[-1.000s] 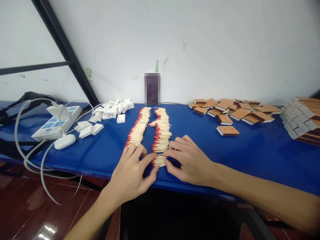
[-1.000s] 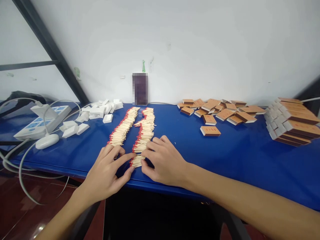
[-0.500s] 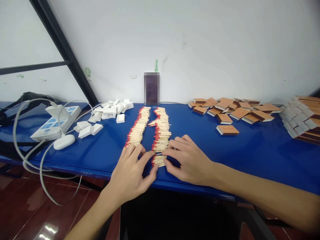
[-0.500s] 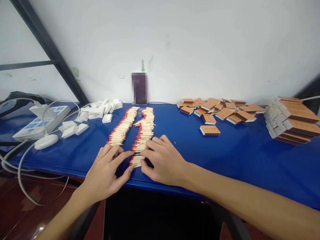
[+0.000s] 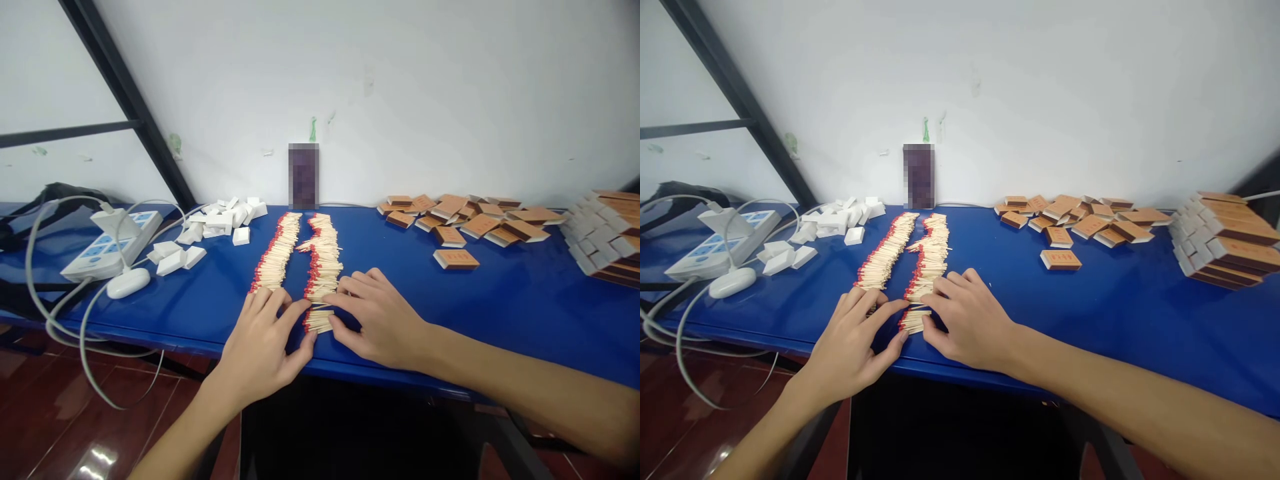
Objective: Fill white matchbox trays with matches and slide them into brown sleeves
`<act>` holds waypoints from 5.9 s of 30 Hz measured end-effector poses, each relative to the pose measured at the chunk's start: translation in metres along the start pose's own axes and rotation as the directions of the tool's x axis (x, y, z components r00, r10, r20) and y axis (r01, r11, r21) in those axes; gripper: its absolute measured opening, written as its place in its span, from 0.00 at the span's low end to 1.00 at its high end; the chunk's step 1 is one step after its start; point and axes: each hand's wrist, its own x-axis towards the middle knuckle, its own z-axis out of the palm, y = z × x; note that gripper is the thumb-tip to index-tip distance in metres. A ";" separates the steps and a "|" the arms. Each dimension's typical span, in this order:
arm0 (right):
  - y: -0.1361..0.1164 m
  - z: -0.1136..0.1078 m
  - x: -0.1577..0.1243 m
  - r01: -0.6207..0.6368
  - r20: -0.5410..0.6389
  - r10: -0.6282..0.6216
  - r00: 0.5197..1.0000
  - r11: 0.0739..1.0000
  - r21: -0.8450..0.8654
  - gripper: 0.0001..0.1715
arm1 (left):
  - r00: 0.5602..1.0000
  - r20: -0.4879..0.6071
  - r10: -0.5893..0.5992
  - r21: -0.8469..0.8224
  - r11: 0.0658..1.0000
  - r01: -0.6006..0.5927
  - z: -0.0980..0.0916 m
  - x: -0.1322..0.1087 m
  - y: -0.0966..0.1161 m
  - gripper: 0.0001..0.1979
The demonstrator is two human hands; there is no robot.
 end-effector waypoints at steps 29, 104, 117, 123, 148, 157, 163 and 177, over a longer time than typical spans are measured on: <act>0.000 -0.002 0.002 0.022 0.043 -0.022 0.999 1.000 0.019 0.11 | 0.999 -0.034 0.011 0.003 1.000 -0.011 0.000 0.000 0.001 0.15; -0.001 -0.001 0.002 0.036 0.030 -0.037 0.999 0.999 0.037 0.11 | 0.997 0.068 -0.028 0.029 0.999 0.026 0.000 0.002 0.002 0.18; 0.000 -0.009 0.003 0.089 0.142 -0.082 0.987 0.995 -0.044 0.15 | 0.998 0.044 -0.046 -0.002 0.999 0.046 -0.001 0.002 0.004 0.17; 0.001 -0.007 0.002 0.097 0.113 -0.096 0.989 0.995 -0.012 0.15 | 0.998 0.006 -0.056 -0.085 0.995 0.057 -0.001 0.002 0.004 0.11; -0.002 -0.006 -0.004 0.278 0.169 -0.237 0.957 0.917 -0.287 0.11 | 0.943 0.277 0.186 0.290 0.919 -0.267 -0.014 0.024 0.018 0.09; -0.011 -0.014 0.001 0.267 0.211 -0.194 0.958 0.872 -0.411 0.12 | 0.913 0.285 0.293 0.384 0.837 -0.389 -0.010 0.029 0.020 0.11; -0.014 -0.008 0.001 0.244 0.214 -0.162 0.963 0.860 -0.448 0.12 | 0.923 0.279 0.266 0.340 0.871 -0.354 -0.010 0.026 0.016 0.08; -0.013 -0.012 0.012 0.338 0.335 -0.205 0.920 0.846 -0.412 0.13 | 0.940 0.298 0.165 0.039 0.982 -0.185 -0.021 0.029 0.005 0.12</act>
